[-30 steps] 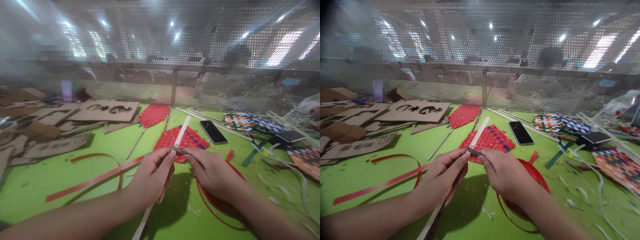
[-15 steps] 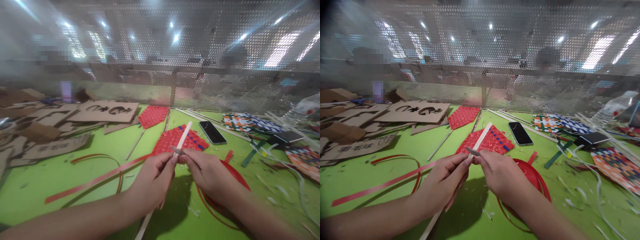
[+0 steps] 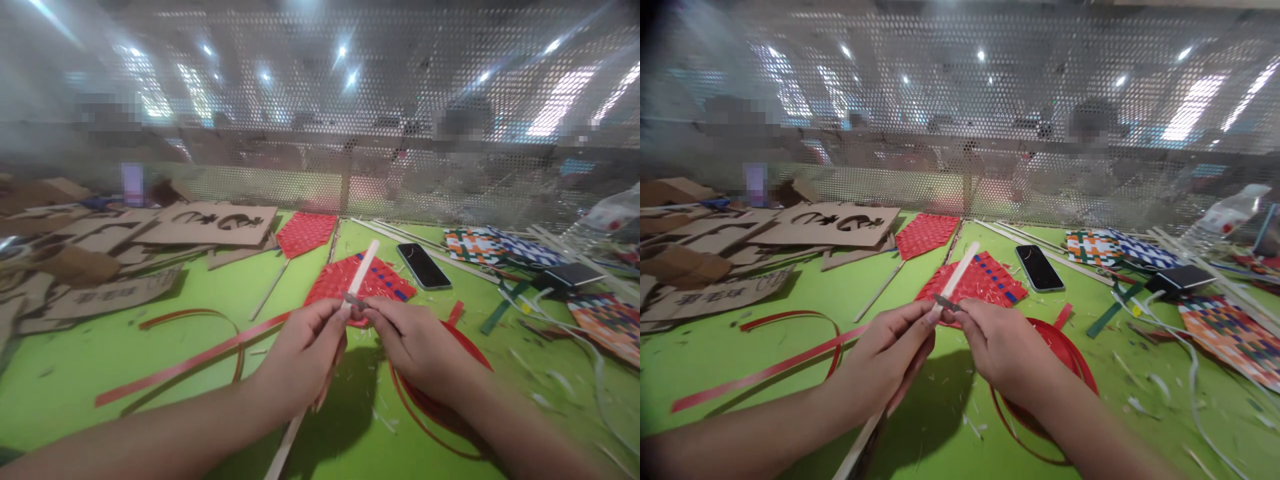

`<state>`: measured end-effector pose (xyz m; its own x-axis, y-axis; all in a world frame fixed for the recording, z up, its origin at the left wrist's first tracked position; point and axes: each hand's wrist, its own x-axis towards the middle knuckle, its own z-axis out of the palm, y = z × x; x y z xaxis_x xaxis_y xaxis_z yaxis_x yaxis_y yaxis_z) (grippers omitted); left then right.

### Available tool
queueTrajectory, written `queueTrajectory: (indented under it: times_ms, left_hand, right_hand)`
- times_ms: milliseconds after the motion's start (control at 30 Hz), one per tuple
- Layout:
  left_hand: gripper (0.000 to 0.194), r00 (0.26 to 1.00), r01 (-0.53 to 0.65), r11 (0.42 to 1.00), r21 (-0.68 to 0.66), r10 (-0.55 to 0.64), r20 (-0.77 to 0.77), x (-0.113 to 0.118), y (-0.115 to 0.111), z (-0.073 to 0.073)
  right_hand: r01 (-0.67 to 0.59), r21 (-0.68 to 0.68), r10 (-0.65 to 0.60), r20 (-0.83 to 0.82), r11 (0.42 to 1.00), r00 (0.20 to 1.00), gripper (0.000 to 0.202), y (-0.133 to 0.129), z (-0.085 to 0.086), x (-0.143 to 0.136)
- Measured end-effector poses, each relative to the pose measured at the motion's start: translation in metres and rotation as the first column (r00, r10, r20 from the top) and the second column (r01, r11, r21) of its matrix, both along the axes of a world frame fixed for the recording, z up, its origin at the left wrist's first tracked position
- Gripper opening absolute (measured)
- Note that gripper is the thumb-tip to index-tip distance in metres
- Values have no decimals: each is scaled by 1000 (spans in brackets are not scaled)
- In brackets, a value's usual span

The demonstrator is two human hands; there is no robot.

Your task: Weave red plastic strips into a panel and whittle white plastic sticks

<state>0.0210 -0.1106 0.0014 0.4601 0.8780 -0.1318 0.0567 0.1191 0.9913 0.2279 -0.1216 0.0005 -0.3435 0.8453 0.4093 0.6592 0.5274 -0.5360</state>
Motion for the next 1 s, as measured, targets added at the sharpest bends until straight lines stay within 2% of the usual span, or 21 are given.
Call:
queueTrajectory:
  times_ms: [133,400,767,1000]
  left_hand:
    - [37,999,-50,999,16,49,16,-3,3,3]
    - [42,999,36,999,16,-35,-39,1,-1,4]
    - [38,991,22,995,93,-10,-134,3,-6,4]
    - [34,998,35,998,45,-33,-56,3,-5,2]
  right_hand:
    - [12,1,-12,4,1000,1000,33,0,0,2]
    - [-11,-34,9,-33,999,999,30,-1,-2,-1]
    - [-27,-64,26,-23,998,999,31,-1,-4,-3]
    - [-18,-91,19,9,996,1000,27,0,-4,-1]
